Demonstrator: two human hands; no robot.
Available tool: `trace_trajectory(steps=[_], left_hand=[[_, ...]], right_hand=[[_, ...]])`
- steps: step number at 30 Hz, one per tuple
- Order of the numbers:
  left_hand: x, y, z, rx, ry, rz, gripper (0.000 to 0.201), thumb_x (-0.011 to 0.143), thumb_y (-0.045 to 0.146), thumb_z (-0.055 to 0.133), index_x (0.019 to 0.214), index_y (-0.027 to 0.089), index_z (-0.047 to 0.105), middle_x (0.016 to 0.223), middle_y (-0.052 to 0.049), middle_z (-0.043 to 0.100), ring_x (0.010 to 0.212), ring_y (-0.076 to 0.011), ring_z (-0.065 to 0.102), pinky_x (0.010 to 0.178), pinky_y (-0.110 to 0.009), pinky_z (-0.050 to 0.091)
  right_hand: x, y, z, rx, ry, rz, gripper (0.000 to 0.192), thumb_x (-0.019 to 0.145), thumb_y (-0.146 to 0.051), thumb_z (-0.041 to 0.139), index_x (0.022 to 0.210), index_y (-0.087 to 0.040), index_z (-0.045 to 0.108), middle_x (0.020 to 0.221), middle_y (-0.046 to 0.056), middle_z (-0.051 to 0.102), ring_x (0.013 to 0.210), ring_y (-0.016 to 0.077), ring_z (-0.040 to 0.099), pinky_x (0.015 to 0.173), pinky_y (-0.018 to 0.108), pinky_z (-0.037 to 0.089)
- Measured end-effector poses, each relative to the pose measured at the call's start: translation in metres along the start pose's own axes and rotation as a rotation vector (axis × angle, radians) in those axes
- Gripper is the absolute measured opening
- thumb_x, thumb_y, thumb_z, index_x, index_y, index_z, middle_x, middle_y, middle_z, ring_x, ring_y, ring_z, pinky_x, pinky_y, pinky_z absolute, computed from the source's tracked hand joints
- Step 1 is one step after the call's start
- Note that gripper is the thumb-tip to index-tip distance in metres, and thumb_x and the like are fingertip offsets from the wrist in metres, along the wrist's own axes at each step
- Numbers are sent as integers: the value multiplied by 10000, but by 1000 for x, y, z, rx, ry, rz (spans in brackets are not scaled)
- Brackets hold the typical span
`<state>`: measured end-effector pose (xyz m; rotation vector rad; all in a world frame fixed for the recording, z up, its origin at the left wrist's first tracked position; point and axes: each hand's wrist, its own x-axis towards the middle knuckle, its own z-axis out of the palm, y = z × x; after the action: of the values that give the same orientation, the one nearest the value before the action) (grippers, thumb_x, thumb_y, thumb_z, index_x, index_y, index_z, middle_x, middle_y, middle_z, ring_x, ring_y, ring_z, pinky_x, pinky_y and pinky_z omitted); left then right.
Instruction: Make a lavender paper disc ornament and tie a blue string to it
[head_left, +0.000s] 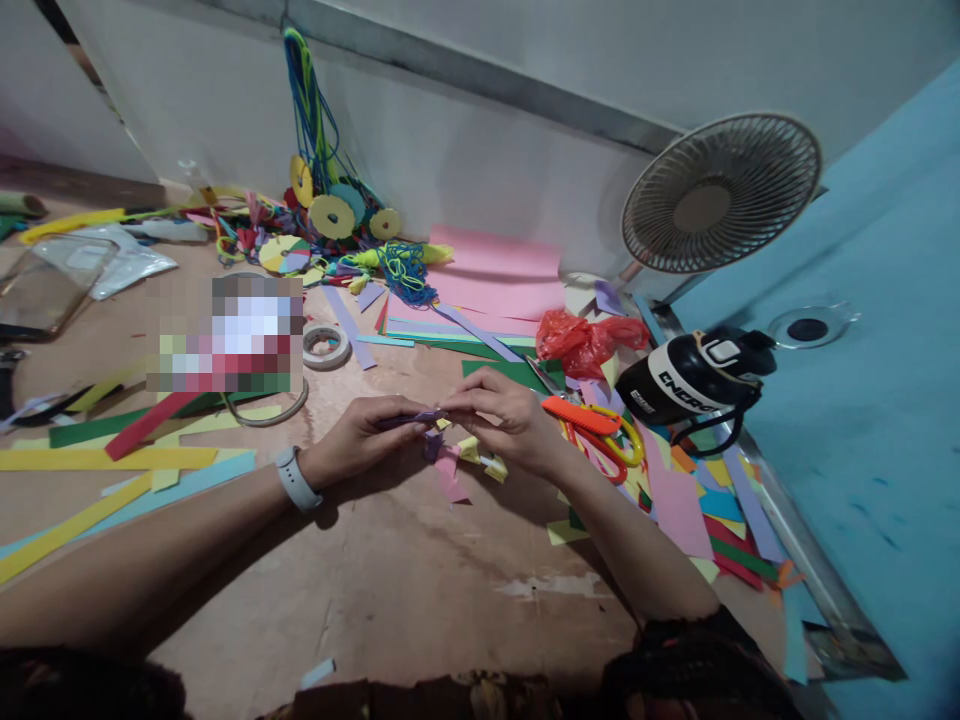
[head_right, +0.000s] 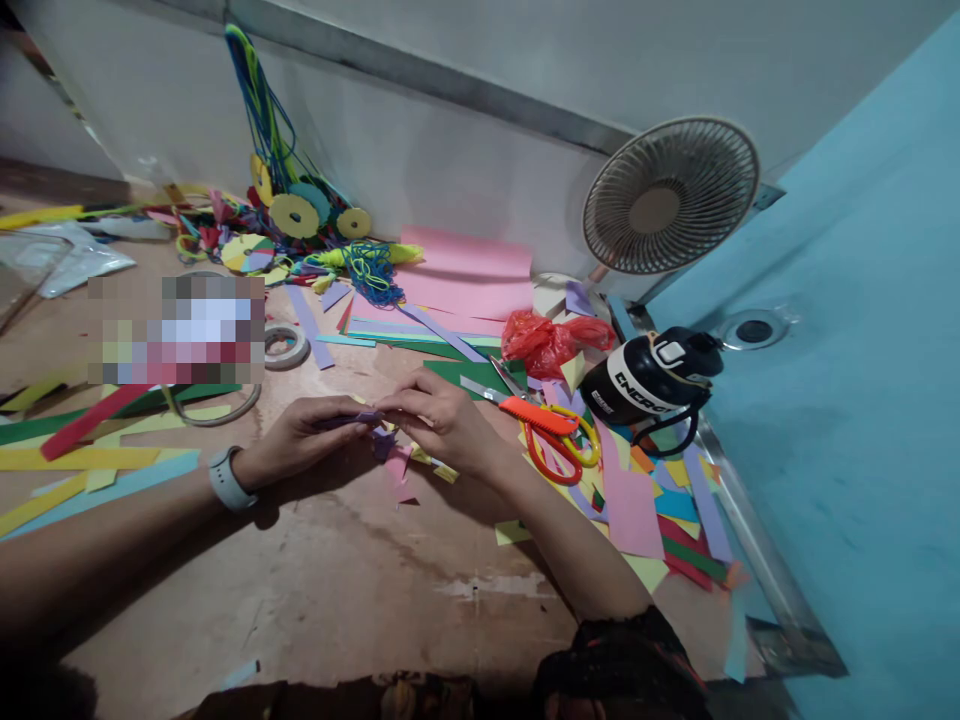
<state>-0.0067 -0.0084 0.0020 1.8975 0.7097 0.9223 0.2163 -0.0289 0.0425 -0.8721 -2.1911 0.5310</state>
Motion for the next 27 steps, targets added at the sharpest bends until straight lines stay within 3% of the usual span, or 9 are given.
trace_trajectory(steps=[15,20,23,27], left_hand=[[-1,-1,0,49,-53,25,181,871,201,616,1002,143,728,902,-77,750,783,-160,694,699,-215,532],[-1,0,0,-27,-138,-106,213,879,282,605,969,135,730,857,-65,751,731,-167,683,650,-217,525],[0,4,0,-101,-139,-268,263,866,348,607,952,125,716,743,-43,722,586,-134,633,514,-190,479],[0,9,2,-245,-221,-436,322,858,417,594,929,120,696,616,-17,671,468,-102,562,420,-167,403]], right_hand=[[-3,3,6,-21,4,-17,217,904,-192,562,1077,-205,692,897,62,617,825,146,601,707,266,513],[-4,3,13,17,27,19,228,915,-217,556,1100,-198,687,879,54,642,808,138,610,705,259,507],[0,-1,9,7,43,93,155,886,-202,602,991,-176,713,847,51,690,784,137,626,716,256,496],[2,-3,6,27,-36,145,99,874,-162,609,894,-153,705,823,48,709,748,127,641,691,234,480]])
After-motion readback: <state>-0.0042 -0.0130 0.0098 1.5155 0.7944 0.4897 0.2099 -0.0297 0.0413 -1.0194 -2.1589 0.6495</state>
